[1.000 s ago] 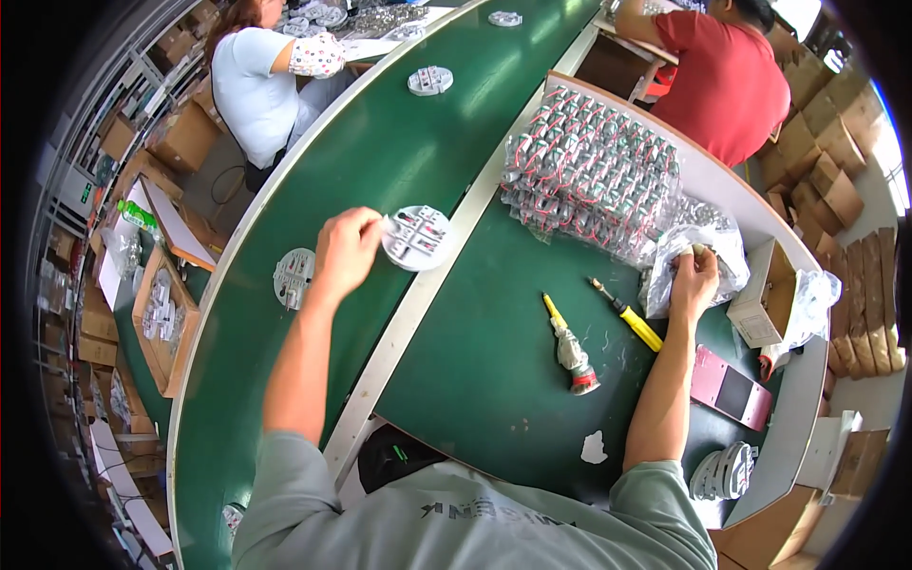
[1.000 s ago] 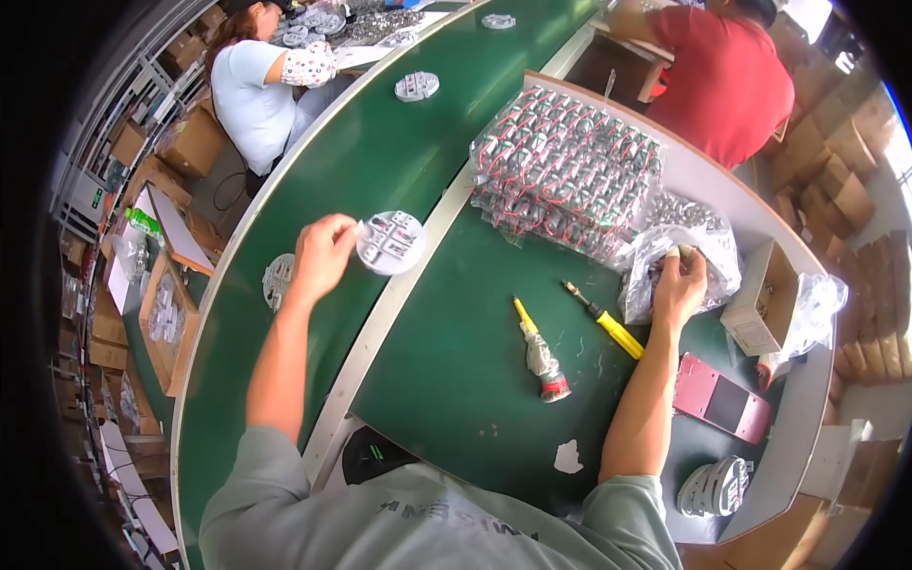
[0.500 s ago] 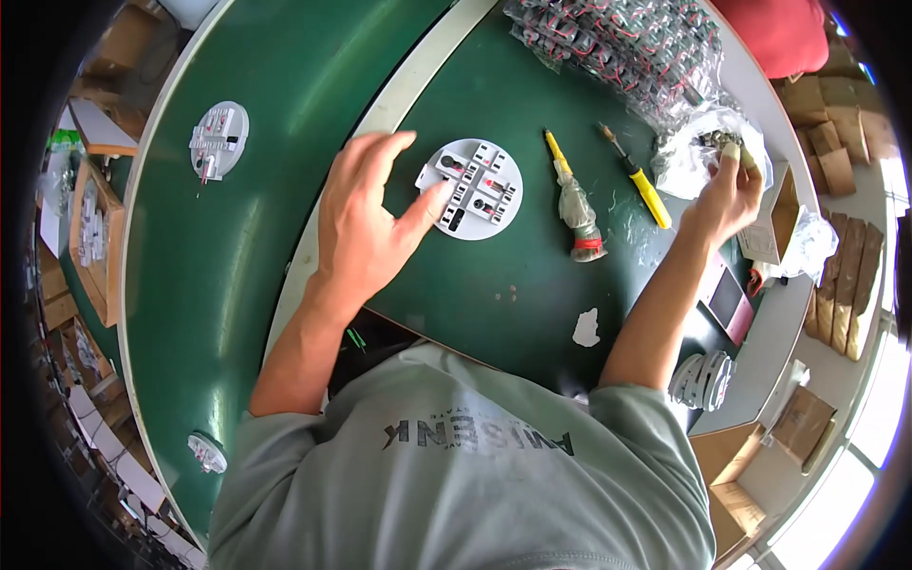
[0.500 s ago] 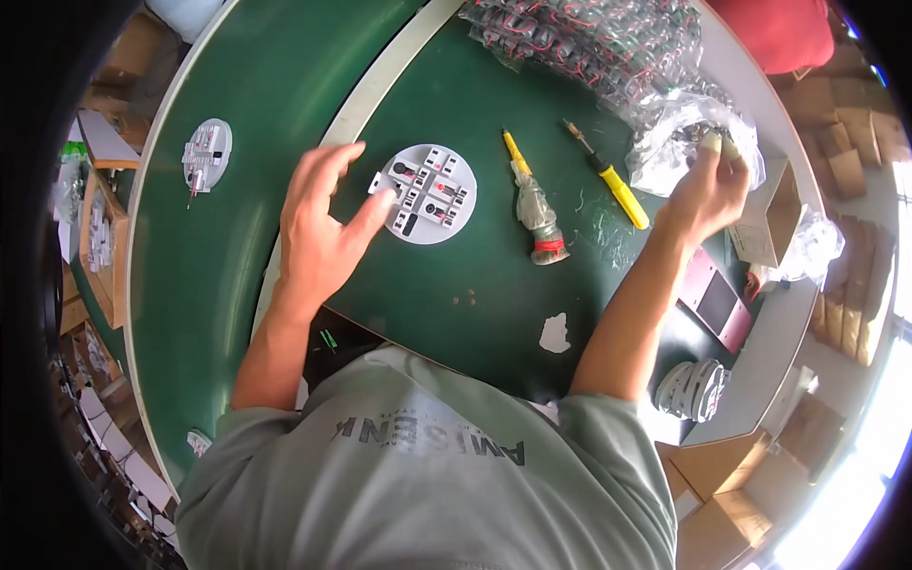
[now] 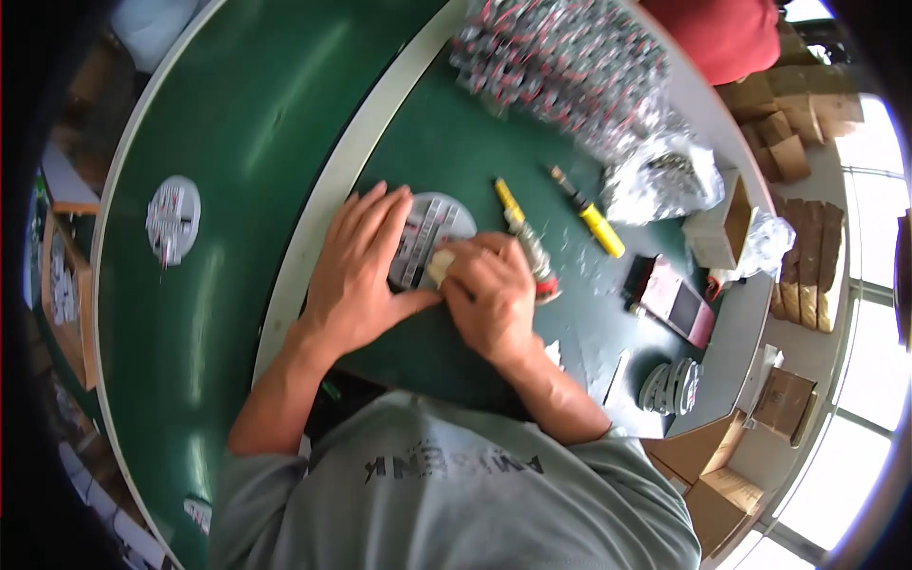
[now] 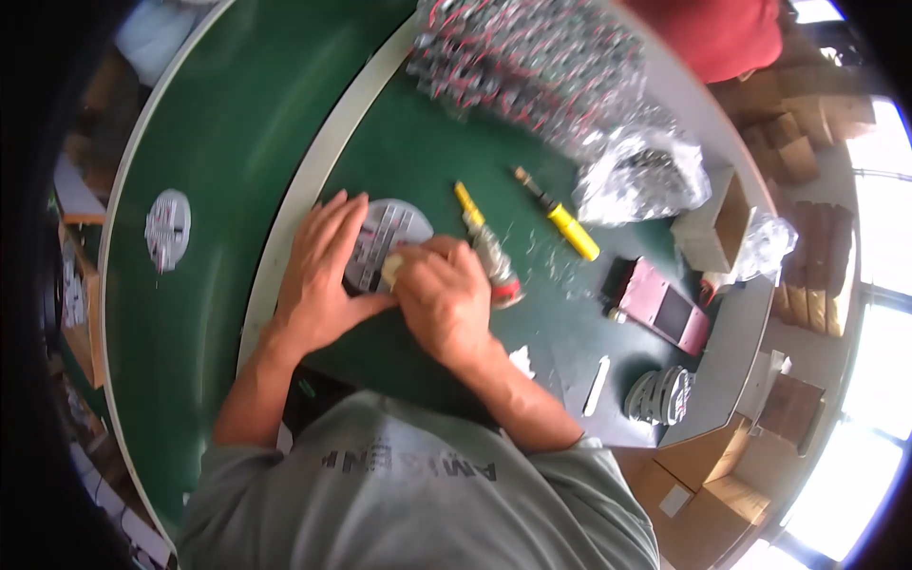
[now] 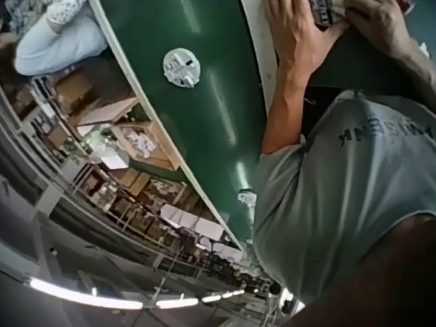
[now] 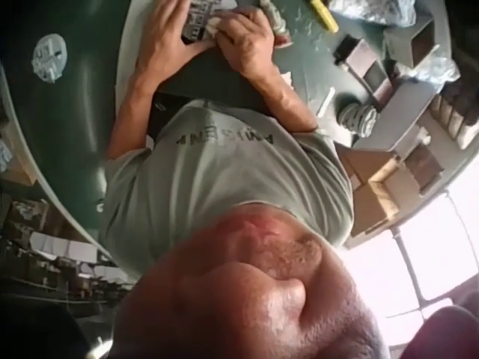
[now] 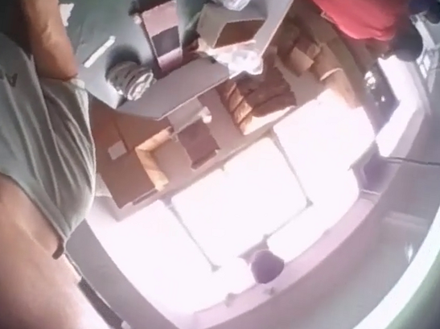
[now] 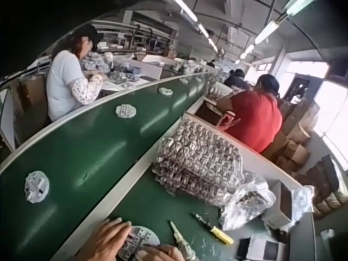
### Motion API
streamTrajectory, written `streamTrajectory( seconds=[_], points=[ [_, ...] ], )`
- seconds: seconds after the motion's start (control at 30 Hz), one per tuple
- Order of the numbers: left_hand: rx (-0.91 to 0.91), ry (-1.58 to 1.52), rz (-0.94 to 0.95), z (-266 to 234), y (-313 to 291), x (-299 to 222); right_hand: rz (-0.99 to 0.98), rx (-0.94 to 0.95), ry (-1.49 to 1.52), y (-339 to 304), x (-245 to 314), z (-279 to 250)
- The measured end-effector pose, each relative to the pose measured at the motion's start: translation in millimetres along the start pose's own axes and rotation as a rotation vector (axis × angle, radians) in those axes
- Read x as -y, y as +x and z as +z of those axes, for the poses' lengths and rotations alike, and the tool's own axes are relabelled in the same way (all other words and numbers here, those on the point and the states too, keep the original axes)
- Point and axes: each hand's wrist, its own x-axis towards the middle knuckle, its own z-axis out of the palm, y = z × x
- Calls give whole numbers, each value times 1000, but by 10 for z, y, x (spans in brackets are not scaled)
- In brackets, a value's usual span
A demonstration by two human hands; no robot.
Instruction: Assembling small electronic components onto circular plates using a manual screwdriver on a production line.
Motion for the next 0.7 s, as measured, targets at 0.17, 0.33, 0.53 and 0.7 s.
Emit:
streamTrajectory(
  seconds=[0.17, 0.33, 0.53, 0.7],
  points=[
    [26, -26, -21, 29, -35, 24, 25, 17, 6, -30, 83, -26],
    [15, -18, -41, 60, -38, 17, 89, 201, 81, 244, 97, -307],
    [46, -41, -64, 34, 8, 4, 165, -92, -13, 1514, -522, -841],
    [28, -42, -39, 84, 52, 50, -121, 35, -330, 2279, -1139, -957]
  ],
)
